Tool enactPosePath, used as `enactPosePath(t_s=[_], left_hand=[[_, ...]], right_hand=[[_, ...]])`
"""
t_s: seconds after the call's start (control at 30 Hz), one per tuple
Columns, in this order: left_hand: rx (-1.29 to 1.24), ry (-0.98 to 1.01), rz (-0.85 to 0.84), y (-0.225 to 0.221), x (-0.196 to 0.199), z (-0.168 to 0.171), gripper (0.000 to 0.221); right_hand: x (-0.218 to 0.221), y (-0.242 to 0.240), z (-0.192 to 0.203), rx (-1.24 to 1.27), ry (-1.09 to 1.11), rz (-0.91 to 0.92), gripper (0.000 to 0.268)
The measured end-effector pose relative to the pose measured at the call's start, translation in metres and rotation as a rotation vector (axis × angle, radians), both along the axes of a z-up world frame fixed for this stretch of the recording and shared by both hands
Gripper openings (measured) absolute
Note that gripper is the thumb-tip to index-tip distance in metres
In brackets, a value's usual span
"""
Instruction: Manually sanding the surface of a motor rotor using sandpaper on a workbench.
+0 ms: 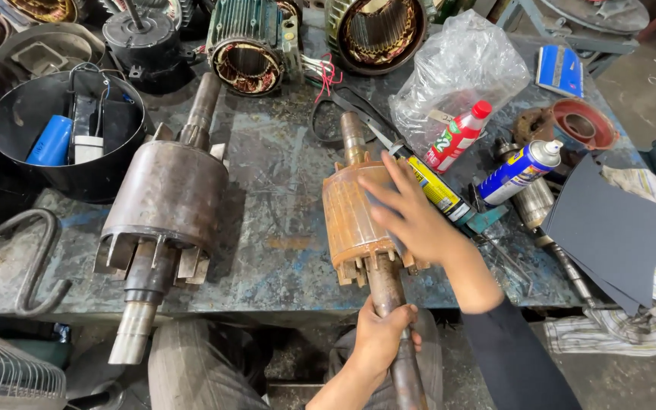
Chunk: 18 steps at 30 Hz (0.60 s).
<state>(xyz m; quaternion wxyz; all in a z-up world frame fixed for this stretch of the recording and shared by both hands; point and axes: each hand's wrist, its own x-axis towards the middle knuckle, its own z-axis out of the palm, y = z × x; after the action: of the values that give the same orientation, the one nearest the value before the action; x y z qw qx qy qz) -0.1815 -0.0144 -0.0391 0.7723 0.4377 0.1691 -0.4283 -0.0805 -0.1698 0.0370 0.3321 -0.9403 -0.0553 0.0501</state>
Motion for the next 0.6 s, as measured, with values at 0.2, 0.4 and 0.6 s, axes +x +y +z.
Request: enactPosePath(t_s=[0.2, 0.4, 0.6], left_hand=[[0.019, 0.005, -0.023, -0.005, 0.002, -0.005, 0.032], [-0.011, 0.010, -0.022, 0.000, 0.003, -0.003, 0.025], [-0.030, 0.009, 0.025, 0.001, 0.000, -0.011, 0.016]], right_hand=[[-0.025, -0.010, -0.012, 0.075, -0.090, 0.068, 0.058], [0.091, -0.005, 0.003, -0.013, 0.099, -0.114, 0.061], [0.043, 0.003, -0.009, -0.105, -0.022, -0.050, 0.064]])
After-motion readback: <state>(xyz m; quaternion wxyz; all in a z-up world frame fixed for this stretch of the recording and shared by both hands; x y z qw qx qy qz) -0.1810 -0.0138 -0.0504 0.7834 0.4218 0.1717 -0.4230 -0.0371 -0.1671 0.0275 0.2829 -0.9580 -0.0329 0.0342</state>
